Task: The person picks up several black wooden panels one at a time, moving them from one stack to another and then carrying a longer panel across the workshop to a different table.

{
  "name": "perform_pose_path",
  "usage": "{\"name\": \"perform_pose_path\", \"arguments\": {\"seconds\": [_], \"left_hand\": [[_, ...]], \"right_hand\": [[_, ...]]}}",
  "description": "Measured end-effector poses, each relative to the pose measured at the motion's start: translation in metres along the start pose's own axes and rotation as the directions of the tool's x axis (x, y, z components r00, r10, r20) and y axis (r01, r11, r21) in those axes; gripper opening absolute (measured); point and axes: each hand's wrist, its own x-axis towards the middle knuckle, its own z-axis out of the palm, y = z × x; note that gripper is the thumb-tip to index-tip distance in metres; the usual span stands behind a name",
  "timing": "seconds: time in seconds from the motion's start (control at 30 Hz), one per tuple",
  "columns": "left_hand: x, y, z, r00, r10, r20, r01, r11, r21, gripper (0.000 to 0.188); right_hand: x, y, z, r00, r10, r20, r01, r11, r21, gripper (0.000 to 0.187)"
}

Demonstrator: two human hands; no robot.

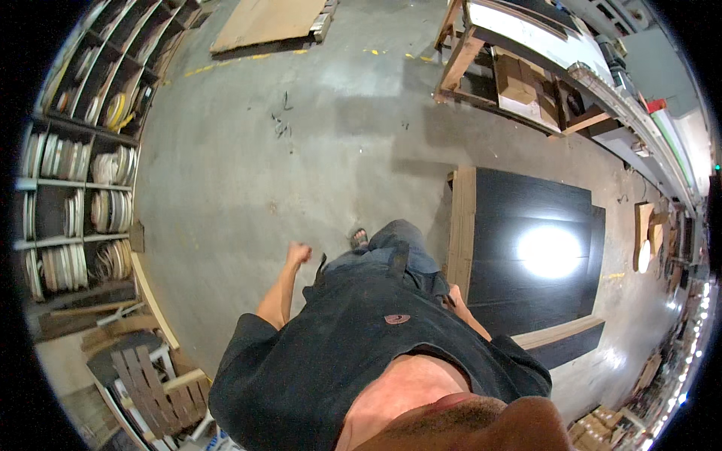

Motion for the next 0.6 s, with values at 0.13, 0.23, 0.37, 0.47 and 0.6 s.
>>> {"name": "perform_pose_path", "arguments": {"seconds": [0.13, 0.23, 0.37, 0.47, 0.6], "left_hand": [[0.115, 0.199, 0.016, 0.974, 0.22, -0.063, -0.218, 0.975, 0.03, 0.02], [0.168, 0.3, 0.035, 0.952, 0.304, -0.03, -0.306, 0.95, -0.066, 0.033], [0.213, 0.399, 0.067, 0.957, 0.267, 0.114, -0.261, 0.963, -0.071, 0.039], [0.239, 0.424, 0.063, 0.989, 0.077, 0.127, -0.064, 0.993, -0.097, 0.036], [0.279, 0.489, 0.052, 0.998, 0.008, 0.065, 0.015, 0.939, -0.344, 0.026]], "right_hand": [[0.025, -0.077, -0.022, 0.969, -0.113, 0.219, 0.132, 0.988, -0.077, 0.034], [0.08, -0.162, -0.038, 0.924, -0.342, 0.171, 0.349, 0.937, -0.014, 0.037], [0.263, -0.206, -0.064, 0.9, -0.418, -0.125, 0.425, 0.904, 0.035, 0.017], [0.367, -0.304, -0.112, 0.989, -0.147, 0.018, 0.143, 0.979, 0.149, 0.021], [0.449, -0.487, -0.198, 0.946, -0.271, -0.176, 0.306, 0.927, 0.215, 0.02]]}}
